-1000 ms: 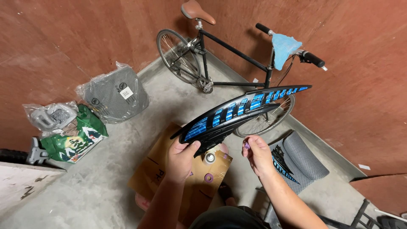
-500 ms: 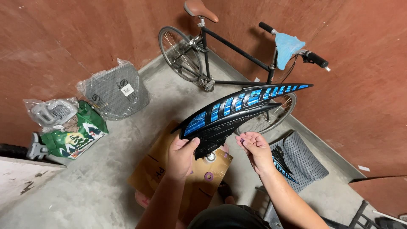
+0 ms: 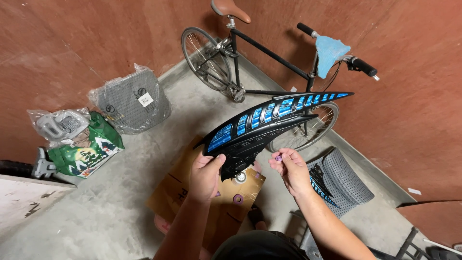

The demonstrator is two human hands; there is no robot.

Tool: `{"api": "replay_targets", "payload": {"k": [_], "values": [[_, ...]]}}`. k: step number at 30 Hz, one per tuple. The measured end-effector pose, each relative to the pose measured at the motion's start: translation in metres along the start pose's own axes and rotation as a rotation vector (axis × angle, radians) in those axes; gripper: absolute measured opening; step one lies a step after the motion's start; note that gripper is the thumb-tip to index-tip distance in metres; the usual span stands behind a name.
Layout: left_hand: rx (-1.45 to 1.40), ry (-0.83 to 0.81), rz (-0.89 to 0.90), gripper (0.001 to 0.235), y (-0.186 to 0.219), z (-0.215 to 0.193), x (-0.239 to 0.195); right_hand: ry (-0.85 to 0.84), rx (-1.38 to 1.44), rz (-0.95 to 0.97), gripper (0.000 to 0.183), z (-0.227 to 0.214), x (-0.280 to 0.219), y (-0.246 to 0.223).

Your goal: Applying decals to a motorcycle fairing and then spray painting the part

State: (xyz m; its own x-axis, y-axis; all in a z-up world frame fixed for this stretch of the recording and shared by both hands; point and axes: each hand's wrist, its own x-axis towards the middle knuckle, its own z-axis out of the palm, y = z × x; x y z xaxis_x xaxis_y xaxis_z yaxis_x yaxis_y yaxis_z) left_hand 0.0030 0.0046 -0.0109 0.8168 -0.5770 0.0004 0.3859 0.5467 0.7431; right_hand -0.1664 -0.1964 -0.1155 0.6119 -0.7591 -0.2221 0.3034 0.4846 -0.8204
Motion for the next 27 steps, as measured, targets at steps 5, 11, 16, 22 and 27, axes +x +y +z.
{"api": "replay_targets", "payload": {"k": [5, 11, 16, 22, 27], "values": [[-0.010, 0.026, -0.030, 0.032, -0.005, -0.011, 0.003, -0.061, -0.035, -0.064, 0.016, -0.005, 0.006, 0.008], [-0.029, 0.061, -0.048, 0.032, -0.091, -0.104, 0.022, -0.086, -0.066, -0.127, 0.017, -0.010, 0.011, 0.019], [-0.038, 0.062, -0.048, 0.032, -0.097, -0.115, 0.021, -0.062, -0.051, -0.090, 0.006, -0.012, 0.010, 0.022], [-0.058, 0.054, -0.047, 0.032, -0.051, -0.063, 0.009, -0.058, -0.043, -0.062, 0.017, 0.003, 0.006, 0.013], [-0.036, 0.061, -0.056, 0.030, -0.046, -0.062, 0.011, -0.023, -0.042, -0.014, 0.013, 0.019, 0.000, 0.001]]}}
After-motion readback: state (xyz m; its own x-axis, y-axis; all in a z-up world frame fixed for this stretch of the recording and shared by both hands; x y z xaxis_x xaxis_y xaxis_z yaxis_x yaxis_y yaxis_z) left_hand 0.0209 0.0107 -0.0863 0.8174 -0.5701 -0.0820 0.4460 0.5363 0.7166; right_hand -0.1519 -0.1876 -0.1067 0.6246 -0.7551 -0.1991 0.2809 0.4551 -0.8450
